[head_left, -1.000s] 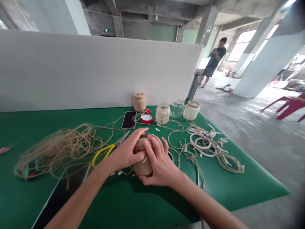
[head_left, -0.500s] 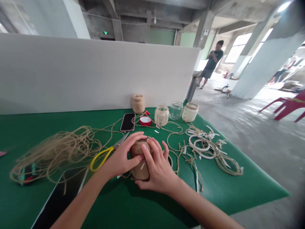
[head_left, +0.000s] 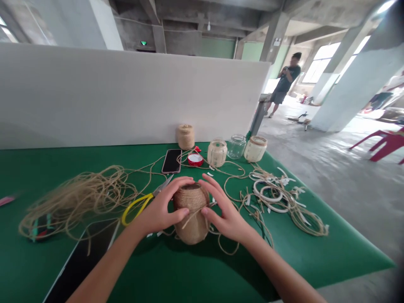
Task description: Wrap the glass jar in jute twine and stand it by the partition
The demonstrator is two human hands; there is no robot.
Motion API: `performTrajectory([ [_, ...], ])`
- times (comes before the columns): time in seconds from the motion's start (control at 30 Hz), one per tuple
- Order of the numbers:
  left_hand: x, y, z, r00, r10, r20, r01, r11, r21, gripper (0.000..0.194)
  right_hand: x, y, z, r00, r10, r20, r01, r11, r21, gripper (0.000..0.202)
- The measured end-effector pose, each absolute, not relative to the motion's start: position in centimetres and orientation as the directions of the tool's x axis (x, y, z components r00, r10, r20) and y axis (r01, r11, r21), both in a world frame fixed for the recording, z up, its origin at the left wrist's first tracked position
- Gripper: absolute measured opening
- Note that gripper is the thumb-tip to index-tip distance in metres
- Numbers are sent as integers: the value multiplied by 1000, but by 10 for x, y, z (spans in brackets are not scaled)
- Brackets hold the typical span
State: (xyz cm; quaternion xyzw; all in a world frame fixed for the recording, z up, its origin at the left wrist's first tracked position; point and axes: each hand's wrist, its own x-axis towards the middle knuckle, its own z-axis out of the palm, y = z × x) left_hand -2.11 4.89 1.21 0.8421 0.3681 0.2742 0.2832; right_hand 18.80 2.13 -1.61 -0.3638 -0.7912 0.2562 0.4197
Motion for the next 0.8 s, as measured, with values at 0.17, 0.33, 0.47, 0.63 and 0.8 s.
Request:
performTrajectory([
  [0.17,-18,43,21,543,807,234,535,-547,644,59,182,20,-13,-413,780,471,400,620,-676,46],
  [0.33,-18,30,26,423,810,406,712,-574,404,23,178,19,-12,-349,800,489,418,599,-683,48],
  [0.47,-14,20,28,488,783,386,765,-596,243,5,175,17,-11,-316,806,501,466,592,-658,49],
  [0.63,-8,17,29,460,794,398,804,-562,193,8,171,15,-12,-285,803,523,515,589,-623,45],
  [0.8,-6,13,30,468,756,457,833,-551,57,9,167,13,-14,-270,790,550,537,598,-595,43],
])
